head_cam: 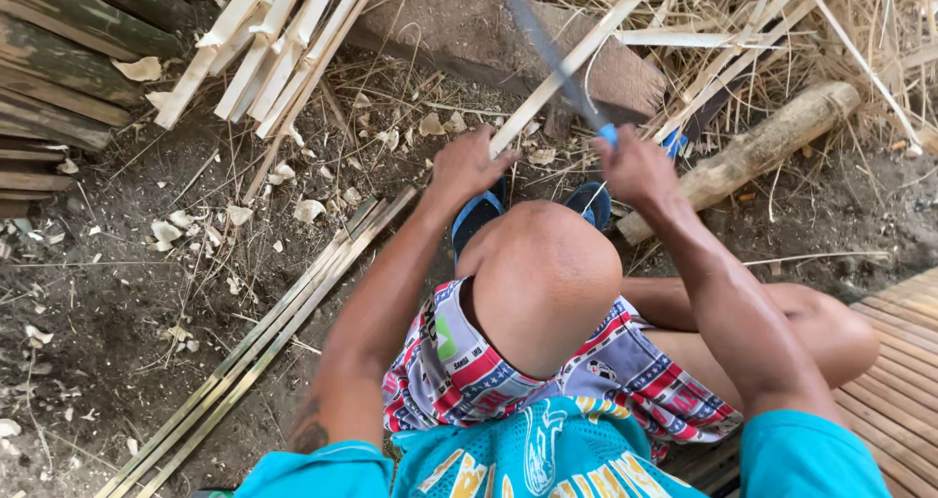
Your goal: The person sits on the ground and uses a machete to split long bamboo poles into thin strips. They repeatedly strike the bamboo against a wooden block to separate the material and then place the finished strips into a pile.
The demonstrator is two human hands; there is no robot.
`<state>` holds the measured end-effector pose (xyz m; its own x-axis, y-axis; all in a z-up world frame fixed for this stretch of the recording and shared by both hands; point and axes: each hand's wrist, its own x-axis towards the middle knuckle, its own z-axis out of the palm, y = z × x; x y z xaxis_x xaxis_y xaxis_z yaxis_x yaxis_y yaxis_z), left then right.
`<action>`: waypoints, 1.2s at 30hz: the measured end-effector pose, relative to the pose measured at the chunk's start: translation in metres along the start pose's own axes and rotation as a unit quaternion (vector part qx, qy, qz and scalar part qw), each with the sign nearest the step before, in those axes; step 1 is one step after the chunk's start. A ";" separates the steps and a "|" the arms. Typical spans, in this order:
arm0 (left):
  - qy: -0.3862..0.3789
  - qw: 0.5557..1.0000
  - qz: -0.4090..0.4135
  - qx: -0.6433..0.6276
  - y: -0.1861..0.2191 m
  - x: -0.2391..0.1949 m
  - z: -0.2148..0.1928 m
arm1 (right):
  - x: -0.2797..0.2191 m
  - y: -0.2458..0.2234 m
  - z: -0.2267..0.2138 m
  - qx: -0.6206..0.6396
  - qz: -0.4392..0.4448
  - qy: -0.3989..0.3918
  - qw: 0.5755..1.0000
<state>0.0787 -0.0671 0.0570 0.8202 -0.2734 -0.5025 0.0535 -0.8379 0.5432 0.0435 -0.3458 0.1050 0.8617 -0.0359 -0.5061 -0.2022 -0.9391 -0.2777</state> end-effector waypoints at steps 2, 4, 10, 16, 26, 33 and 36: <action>0.041 0.998 0.026 0.028 -0.002 0.003 0.020 | -0.008 -0.018 -0.006 -0.040 -0.011 -0.093 0.995; 0.078 0.996 0.043 0.024 -0.023 -0.007 0.031 | -0.008 -0.023 -0.011 -0.138 -0.042 -0.170 0.975; 0.076 0.993 0.031 0.081 -0.067 -0.061 0.029 | 0.007 0.025 -0.035 -0.067 0.026 -0.003 0.997; 0.065 0.997 -0.004 0.045 -0.033 -0.029 0.021 | -0.001 -0.010 -0.009 -0.091 -0.040 -0.110 0.989; 0.047 0.994 -0.086 0.057 -0.072 -0.048 0.020 | 0.043 0.052 -0.004 -0.116 -0.039 -0.044 0.991; 0.031 0.996 -0.048 0.073 -0.058 -0.067 0.006 | 0.004 0.018 -0.010 -0.043 -0.008 0.028 0.999; 0.089 0.991 0.003 0.096 -0.040 -0.040 0.012 | -0.007 -0.013 0.009 -0.115 -0.064 -0.108 0.985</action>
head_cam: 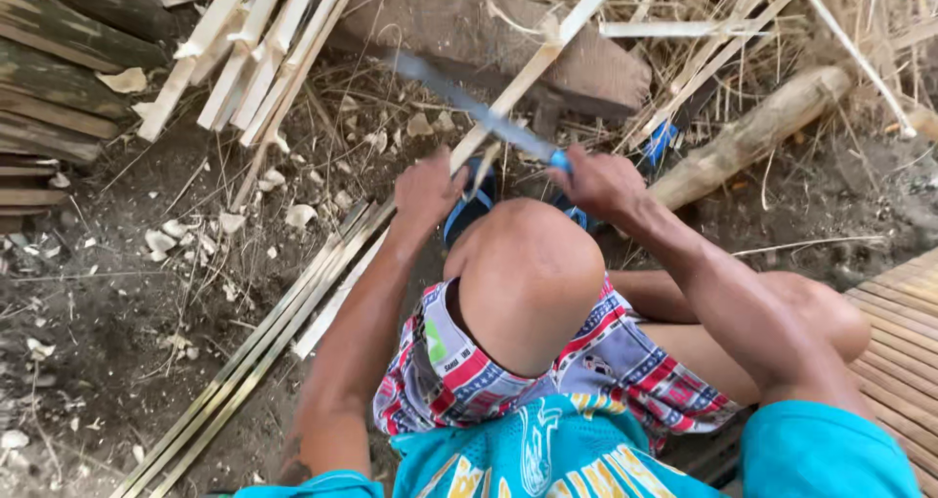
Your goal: The person sits on the ground and uses a machete to split long bamboo poles into thin strips. They repeatedly strike the bamboo against a wooden block to separate the material and then place the finished strips into a pile.
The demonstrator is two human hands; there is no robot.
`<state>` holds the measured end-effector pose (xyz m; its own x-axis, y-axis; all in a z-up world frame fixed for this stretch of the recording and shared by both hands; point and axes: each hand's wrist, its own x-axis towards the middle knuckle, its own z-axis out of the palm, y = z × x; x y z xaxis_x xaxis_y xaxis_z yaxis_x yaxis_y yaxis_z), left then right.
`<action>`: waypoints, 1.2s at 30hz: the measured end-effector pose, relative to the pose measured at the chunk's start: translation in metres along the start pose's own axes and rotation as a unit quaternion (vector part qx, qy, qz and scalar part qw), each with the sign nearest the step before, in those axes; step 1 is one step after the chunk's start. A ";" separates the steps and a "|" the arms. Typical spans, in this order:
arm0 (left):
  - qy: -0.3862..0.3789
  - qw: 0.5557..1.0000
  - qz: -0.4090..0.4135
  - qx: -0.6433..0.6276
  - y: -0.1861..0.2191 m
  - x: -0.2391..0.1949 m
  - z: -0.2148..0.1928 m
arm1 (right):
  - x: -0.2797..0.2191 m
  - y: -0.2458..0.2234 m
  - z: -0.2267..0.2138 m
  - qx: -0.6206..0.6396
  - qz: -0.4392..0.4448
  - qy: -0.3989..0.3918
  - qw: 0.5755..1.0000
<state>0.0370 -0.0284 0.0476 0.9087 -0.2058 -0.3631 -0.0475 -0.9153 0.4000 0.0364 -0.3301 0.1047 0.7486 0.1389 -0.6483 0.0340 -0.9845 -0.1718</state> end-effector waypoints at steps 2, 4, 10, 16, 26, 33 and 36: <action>-0.038 0.997 -0.054 -0.041 -0.015 -0.011 0.001 | 0.010 0.015 -0.008 -0.008 -0.003 0.011 1.000; -0.047 0.997 -0.049 -0.038 -0.030 -0.032 0.004 | 0.005 0.056 -0.025 0.018 0.056 0.115 0.992; 0.040 0.999 0.033 -0.002 -0.025 -0.007 -0.006 | 0.009 0.053 -0.024 0.075 0.084 0.200 0.973; 0.020 0.999 -0.007 -0.033 -0.002 0.018 0.011 | 0.018 0.040 -0.006 0.017 0.023 0.062 0.998; 0.065 0.997 0.034 -0.036 0.001 0.004 -0.005 | 0.005 0.038 -0.036 0.158 0.139 0.123 0.970; -0.086 0.995 -0.035 0.021 -0.006 0.007 -0.001 | 0.020 0.050 0.000 0.025 0.043 0.038 0.998; -0.089 0.995 -0.032 0.026 -0.042 -0.034 -0.021 | 0.020 0.111 -0.033 0.039 0.127 0.170 0.977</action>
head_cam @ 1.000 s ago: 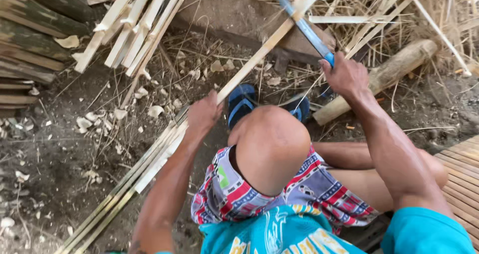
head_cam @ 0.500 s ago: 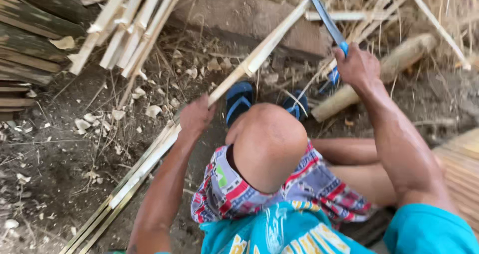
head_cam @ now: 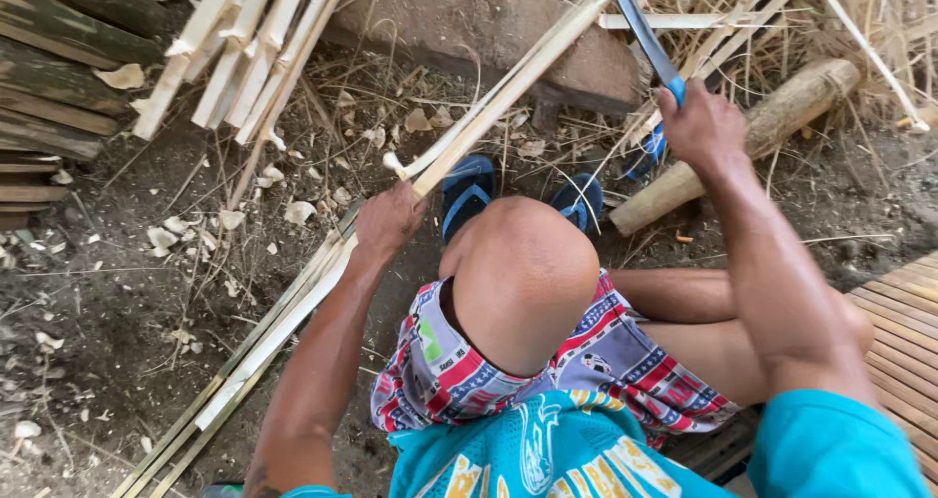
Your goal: The person sits on the ground and uses a machete to split long bamboo poles into thin strips. They repeatedly strike the bamboo against a wooden block to separate the material and then place the finished strips into a pile.
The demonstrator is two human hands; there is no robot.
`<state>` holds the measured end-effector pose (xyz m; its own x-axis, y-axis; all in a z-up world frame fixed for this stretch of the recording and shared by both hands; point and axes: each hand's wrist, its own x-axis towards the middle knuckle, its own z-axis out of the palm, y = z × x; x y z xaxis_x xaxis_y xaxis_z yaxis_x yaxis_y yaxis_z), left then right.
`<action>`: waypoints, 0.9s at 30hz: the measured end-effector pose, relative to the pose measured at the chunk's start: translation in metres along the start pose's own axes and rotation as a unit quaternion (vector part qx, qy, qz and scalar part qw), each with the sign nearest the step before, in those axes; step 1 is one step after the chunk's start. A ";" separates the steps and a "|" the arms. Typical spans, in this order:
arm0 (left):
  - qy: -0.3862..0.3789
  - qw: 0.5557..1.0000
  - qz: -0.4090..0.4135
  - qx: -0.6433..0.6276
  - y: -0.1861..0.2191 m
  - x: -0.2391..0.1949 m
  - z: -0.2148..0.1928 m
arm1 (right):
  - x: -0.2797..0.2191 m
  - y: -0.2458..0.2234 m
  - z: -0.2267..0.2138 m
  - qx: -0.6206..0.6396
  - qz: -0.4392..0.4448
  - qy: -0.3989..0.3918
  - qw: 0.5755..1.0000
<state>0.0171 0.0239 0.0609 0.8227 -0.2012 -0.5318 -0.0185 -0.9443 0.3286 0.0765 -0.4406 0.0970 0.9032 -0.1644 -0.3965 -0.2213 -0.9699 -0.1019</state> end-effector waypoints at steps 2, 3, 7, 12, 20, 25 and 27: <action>0.047 0.999 0.021 0.004 0.000 -0.010 -0.003 | -0.009 -0.006 0.002 0.048 0.028 -0.023 0.998; 0.047 0.998 0.023 -0.017 0.006 -0.004 -0.006 | -0.010 -0.014 0.000 0.069 0.037 -0.032 0.996; 0.055 0.996 0.065 -0.041 0.049 0.046 -0.018 | -0.033 -0.065 -0.006 0.128 0.034 -0.073 0.988; 0.122 0.987 0.091 -0.042 0.067 0.066 0.004 | -0.059 -0.111 -0.001 -0.008 -0.072 -0.179 0.981; 0.125 0.989 0.077 -0.002 0.013 0.013 0.047 | -0.039 -0.065 0.023 0.039 -0.049 -0.071 0.996; 0.049 0.998 -0.038 -0.030 0.004 0.022 0.043 | -0.019 -0.060 -0.014 0.005 -0.033 -0.043 0.999; 0.094 0.995 0.034 0.020 -0.007 0.002 0.048 | -0.017 -0.064 -0.022 0.018 -0.018 -0.023 0.999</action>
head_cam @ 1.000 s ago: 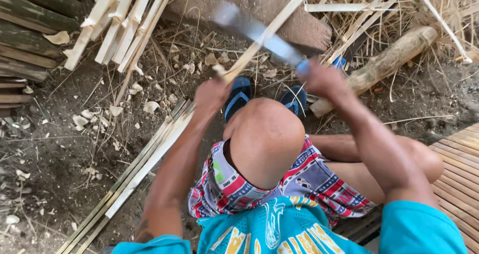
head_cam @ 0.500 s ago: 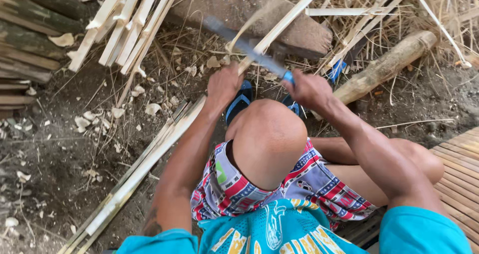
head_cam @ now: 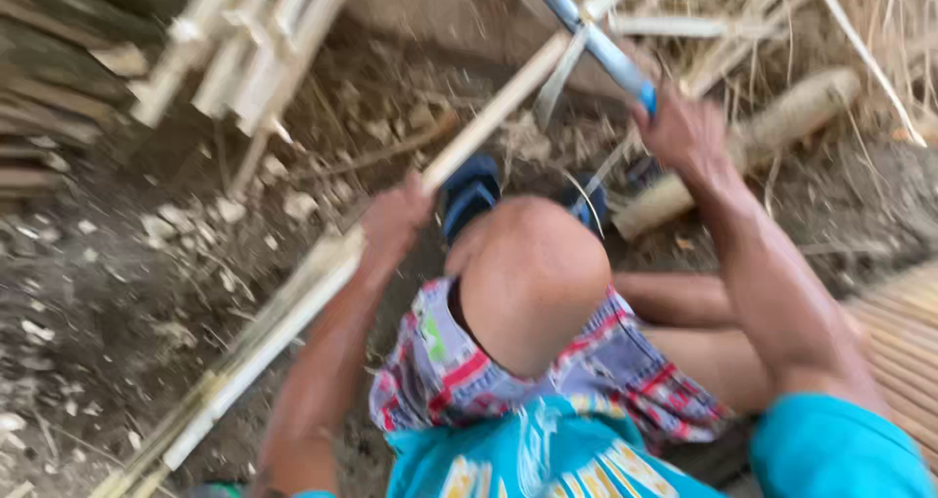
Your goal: The person sits on the ground and uses a machete to split long bamboo poles into thin strips. They repeatedly strike the bamboo against a wooden block to separate the material and then place the finished strips into a pile.
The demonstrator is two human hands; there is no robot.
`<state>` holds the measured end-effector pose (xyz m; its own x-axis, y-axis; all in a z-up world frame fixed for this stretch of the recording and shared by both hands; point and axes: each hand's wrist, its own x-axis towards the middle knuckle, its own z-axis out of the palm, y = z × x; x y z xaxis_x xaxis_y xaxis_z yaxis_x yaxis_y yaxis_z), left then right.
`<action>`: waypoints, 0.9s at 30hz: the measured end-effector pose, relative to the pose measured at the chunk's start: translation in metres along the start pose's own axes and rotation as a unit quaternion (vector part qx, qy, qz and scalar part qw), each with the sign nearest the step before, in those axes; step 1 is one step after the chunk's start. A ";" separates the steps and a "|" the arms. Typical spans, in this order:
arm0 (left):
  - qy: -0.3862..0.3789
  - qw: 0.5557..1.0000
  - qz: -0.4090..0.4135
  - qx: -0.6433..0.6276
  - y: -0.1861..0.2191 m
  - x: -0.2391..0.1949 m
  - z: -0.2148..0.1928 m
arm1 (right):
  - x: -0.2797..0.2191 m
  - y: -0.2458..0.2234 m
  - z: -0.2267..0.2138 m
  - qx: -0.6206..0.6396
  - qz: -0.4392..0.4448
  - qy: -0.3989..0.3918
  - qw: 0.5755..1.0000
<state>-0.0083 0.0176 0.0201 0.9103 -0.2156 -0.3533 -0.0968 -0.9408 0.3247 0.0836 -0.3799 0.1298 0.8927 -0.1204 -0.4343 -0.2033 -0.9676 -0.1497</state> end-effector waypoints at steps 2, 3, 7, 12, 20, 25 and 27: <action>0.032 0.998 0.047 0.015 -0.002 0.001 0.006 | -0.007 -0.008 0.011 0.022 -0.003 0.017 1.000; 0.034 0.998 0.055 0.004 0.001 0.001 0.015 | -0.026 -0.014 0.031 0.012 -0.022 -0.033 0.999; -0.022 0.997 -0.050 -0.050 -0.014 0.010 0.024 | 0.005 -0.006 0.016 0.015 0.024 -0.051 0.998; 0.036 0.998 -0.024 -0.047 -0.056 -0.023 0.001 | -0.005 0.027 -0.007 -0.022 0.039 -0.037 0.998; 0.066 0.993 0.040 -0.094 0.067 0.074 -0.029 | -0.007 0.000 0.036 0.095 0.001 0.068 0.993; 0.032 0.994 0.023 -0.102 0.080 0.094 -0.033 | -0.019 -0.033 0.027 -0.055 -0.078 -0.115 0.989; -0.004 0.990 -0.014 -0.140 0.039 0.044 -0.023 | -0.008 -0.013 0.007 -0.063 -0.029 -0.119 0.990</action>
